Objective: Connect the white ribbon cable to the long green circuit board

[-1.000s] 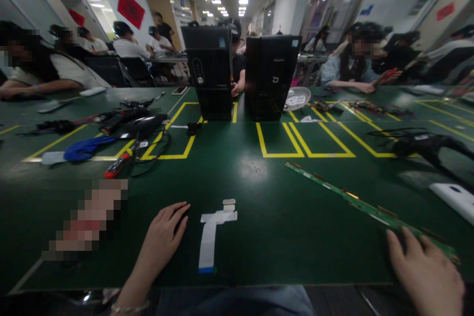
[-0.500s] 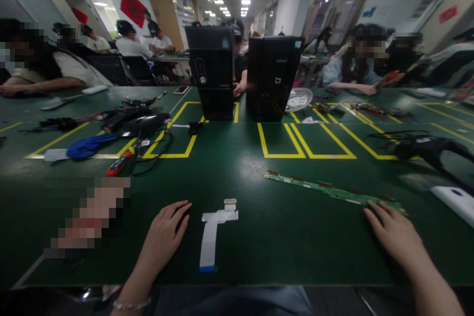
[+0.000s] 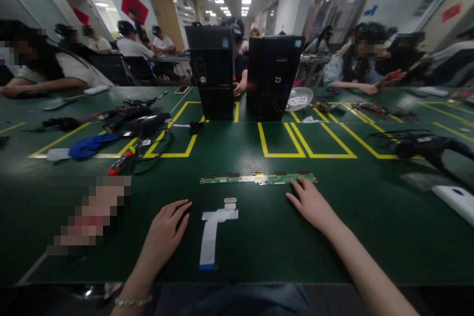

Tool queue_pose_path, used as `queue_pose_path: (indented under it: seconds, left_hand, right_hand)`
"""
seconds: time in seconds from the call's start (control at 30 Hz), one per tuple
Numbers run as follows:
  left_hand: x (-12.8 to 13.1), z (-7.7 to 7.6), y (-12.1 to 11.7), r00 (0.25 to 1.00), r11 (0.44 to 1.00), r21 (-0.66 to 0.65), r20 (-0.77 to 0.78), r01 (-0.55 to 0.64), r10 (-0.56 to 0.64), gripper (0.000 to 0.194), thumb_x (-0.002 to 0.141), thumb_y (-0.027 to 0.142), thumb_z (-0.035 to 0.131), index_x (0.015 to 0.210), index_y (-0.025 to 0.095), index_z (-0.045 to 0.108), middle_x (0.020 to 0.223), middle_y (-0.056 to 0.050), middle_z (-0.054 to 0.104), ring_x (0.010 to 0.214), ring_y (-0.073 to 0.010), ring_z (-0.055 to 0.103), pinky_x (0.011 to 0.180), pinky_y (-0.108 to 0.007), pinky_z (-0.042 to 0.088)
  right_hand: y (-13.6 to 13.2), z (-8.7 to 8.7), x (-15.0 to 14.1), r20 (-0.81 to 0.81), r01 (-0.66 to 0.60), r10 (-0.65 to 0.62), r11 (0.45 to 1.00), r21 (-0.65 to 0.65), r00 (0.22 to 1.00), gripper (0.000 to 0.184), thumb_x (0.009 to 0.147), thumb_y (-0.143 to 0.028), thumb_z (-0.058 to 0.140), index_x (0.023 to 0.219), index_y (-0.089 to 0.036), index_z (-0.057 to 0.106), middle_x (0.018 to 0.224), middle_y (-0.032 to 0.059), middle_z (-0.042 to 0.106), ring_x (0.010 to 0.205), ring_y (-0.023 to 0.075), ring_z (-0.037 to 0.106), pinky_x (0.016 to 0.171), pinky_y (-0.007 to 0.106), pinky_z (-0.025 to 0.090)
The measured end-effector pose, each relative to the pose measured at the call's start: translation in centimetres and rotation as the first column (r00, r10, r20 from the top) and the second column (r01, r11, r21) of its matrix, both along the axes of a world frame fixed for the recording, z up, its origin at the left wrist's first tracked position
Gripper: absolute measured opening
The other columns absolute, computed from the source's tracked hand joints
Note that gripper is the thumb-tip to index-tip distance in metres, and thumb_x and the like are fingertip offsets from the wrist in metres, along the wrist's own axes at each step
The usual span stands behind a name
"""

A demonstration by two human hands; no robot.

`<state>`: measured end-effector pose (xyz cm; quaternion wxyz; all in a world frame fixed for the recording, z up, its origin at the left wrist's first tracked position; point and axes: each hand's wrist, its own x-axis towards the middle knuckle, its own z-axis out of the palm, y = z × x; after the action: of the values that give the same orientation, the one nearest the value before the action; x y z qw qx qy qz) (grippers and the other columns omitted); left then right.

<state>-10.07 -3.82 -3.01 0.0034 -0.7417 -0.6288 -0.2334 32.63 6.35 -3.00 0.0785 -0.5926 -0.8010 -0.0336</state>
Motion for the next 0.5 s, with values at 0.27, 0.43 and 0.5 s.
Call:
queue_pose_path:
  seconds: [0.27,0.43,0.5]
  left_hand:
    - [0.0,0.2,0.1,1.000,1.000,0.010,0.011,0.008,-0.008,0.031,0.095,0.026,0.044,0.119,0.019,0.062,0.119,-0.011,0.063,0.110,-0.0272,0.057,0.095,-0.049,0.047]
    - [0.0,0.1,0.1,1.000,1.000,0.010,0.012,0.011,-0.011,0.031,0.095,0.025,0.044,0.120,0.020,0.061,0.120,-0.010,0.062,0.111,-0.0266,0.057,0.095,-0.048,0.047]
    - [0.0,0.1,0.1,1.000,1.000,0.008,0.010,0.009,-0.009,0.031,0.095,0.025,0.044,0.120,0.021,0.061,0.120,-0.009,0.062,0.111,-0.0264,0.057,0.096,-0.048,0.047]
  right_hand:
    - [-2.6,0.4,-7.6,0.017,-0.089,0.089,0.996,-0.012,0.996,0.078,0.091,-0.067,0.029,0.140,-0.010,0.048,0.139,0.0233,0.046,0.129,0.0370,0.042,0.104,0.053,0.038]
    - [-3.7,-0.1,-10.8,-0.022,-0.175,0.175,0.984,-0.012,0.984,0.078,0.090,-0.069,0.028,0.143,-0.015,0.045,0.144,0.0201,0.042,0.134,0.0362,0.036,0.106,0.055,0.035]
    - [-4.0,-0.1,-11.8,-0.026,-0.207,0.207,0.978,-0.013,0.978,0.076,0.090,-0.069,0.029,0.144,-0.016,0.044,0.146,0.0192,0.040,0.135,0.0361,0.034,0.107,0.055,0.033]
